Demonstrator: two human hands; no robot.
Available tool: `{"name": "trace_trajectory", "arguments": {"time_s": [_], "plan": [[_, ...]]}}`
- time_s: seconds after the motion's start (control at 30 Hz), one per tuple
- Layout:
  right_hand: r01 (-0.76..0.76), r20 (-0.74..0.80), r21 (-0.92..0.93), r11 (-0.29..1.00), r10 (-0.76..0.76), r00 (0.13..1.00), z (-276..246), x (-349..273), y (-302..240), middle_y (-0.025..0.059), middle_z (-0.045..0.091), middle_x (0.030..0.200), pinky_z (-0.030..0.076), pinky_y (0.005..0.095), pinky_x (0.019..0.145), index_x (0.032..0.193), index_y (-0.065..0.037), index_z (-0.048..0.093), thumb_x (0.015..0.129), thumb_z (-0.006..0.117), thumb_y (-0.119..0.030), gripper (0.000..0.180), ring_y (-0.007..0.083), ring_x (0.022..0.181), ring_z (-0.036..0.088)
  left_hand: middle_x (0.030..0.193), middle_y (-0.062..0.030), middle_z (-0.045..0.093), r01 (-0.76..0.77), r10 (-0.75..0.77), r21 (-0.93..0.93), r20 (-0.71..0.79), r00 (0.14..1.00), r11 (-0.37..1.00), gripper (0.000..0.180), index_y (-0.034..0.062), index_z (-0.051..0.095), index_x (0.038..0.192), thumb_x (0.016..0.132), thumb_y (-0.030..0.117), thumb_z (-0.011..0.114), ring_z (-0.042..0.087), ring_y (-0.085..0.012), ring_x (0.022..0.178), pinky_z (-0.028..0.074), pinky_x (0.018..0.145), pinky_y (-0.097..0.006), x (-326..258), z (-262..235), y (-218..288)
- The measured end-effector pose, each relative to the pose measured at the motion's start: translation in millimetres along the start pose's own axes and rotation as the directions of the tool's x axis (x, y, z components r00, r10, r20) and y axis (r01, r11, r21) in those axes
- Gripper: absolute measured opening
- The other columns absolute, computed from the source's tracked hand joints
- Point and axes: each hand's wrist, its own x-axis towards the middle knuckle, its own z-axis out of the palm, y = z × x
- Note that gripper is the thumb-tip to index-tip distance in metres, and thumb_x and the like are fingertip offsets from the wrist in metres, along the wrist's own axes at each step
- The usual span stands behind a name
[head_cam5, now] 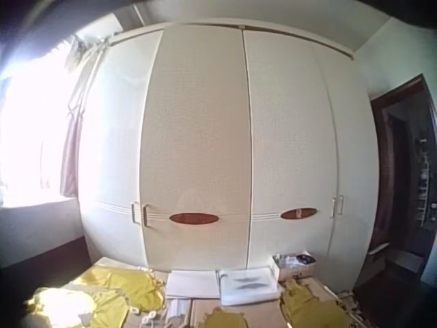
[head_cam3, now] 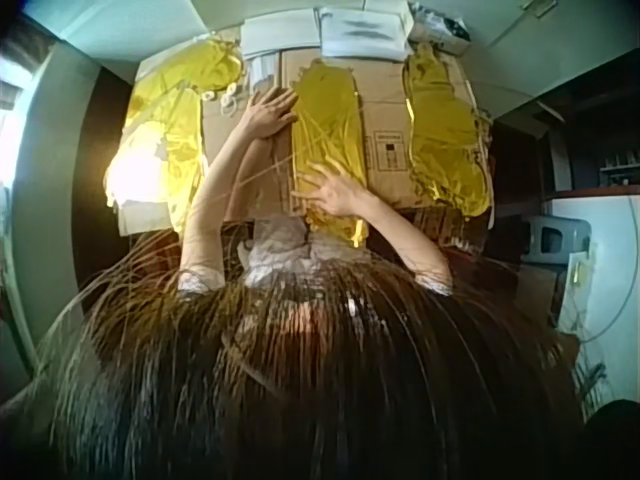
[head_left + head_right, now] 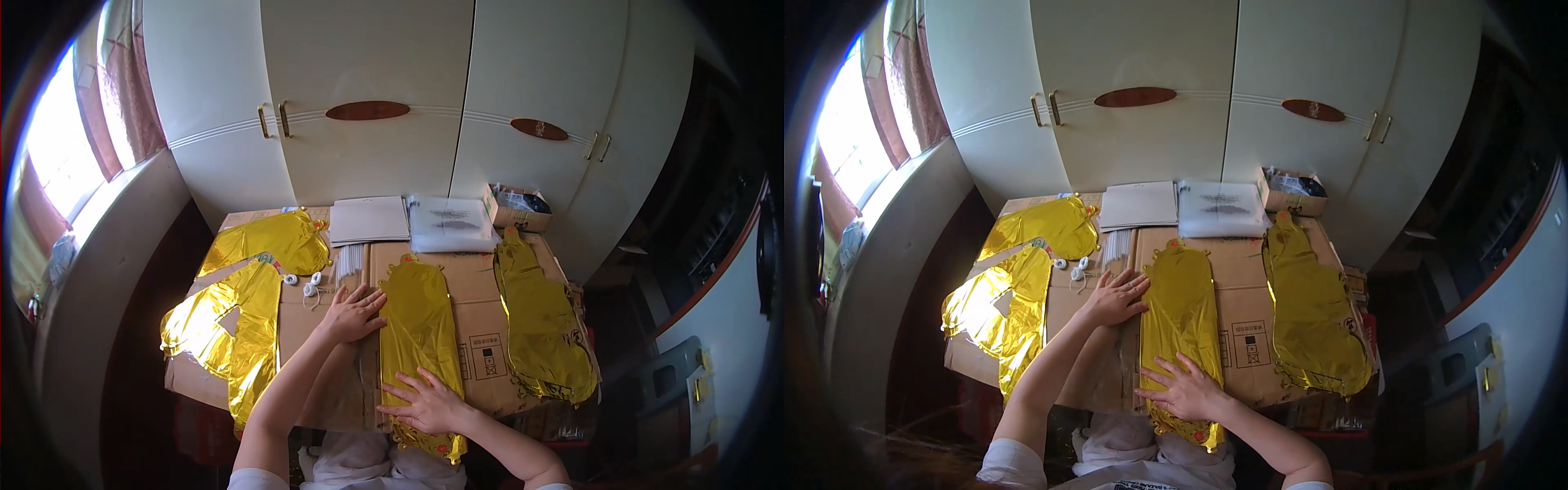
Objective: Fold gold-colored foil balloons and place them on top of cardboard sheets.
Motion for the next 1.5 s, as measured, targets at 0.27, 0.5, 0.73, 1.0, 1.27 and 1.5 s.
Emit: {"name": "trace_trajectory", "arguments": {"time_s": [0.27,0.5,0.73,1.0,1.27,1.5], "plan": [[0.001,0.027,-0.032,0.999,0.0,1.0,2,0,0,-0.0005,0.034,0.151,0.017,0.0566,0.114,0.14,-0.042,0.04,0.099,0.037,-0.043,0.042,0.028,0.141,0.028,0.156,-0.0026,0.026,-0.001,-0.004,0.091,0.054,0.999,0.996,0.117,0.013,0.026,0.15,0.062,0.086,0.053,0.015,-0.0277,0.146,0.008,0.115,-0.057,3,-8,2],[-0.022,0.011,-0.029,0.999,0.022,1.0,7,0,0,-0.0011,0.037,0.149,0.019,0.0567,0.112,0.142,-0.036,0.04,0.097,0.043,-0.044,0.046,0.0267,0.139,0.031,0.157,-0.0046,0.022,-0.023,0.008,0.117,0.129,0.992,0.993,0.125,0.0108,0.021,0.151,0.058,0.088,0.054,0.013,-0.0322,0.146,0.008,0.114,-0.059,4,-17,7],[-0.006,0.057,-0.025,1.0,0.007,0.998,-1,1,-2,-0.0018,0.037,0.149,0.019,0.057,0.113,0.139,-0.032,0.046,0.096,0.044,-0.044,0.044,0.0254,0.139,0.03,0.157,-0.0055,0.02,-0.024,0.007,0.109,0.148,0.989,0.994,0.129,0.0105,0.019,0.152,0.056,0.088,0.056,0.012,-0.0344,0.145,0.009,0.114,-0.06,5,-16,5],[0.055,-0.021,0.002,0.999,-0.055,0.998,3,-1,-2,0.001,0.038,0.148,0.021,0.0599,0.11,0.134,-0.045,0.047,0.095,0.049,-0.044,0.039,0.0314,0.136,0.033,0.158,-0.0058,0.019,-0.023,0.008,0.095,0.151,0.988,0.995,0.129,0.0102,0.019,0.151,0.055,0.089,0.056,0.011,-0.0354,0.145,0.008,0.114,-0.06,3,-17,6],[0.042,0.018,0.001,0.999,-0.042,0.999,-6,-4,-1,0.0013,0.031,0.152,0.016,0.062,0.112,0.143,-0.037,0.038,0.098,0.042,-0.042,0.046,0.0326,0.141,0.026,0.157,-0.008,0.021,-0.072,0.066,0.077,0.082,0.995,0.994,0.131,0.0073,0.019,0.151,0.054,0.087,0.059,0.009,-0.0363,0.146,0.003,0.113,-0.062,5,-10,-2],[-0.141,-0.243,0.131,0.981,0.169,0.955,-38,-55,20,0.005,0.046,0.142,0.027,0.0575,0.11,0.14,-0.02,0.045,0.094,0.053,-0.024,0.047,0.0275,0.133,0.041,0.157,-0.0115,0.02,-0.082,0.086,0.056,-0.069,0.994,0.995,0.124,0.0047,0.016,0.151,0.065,0.086,0.051,0.001,-0.0355,0.146,0.001,0.113,-0.061,-5,-15,-6]]}}
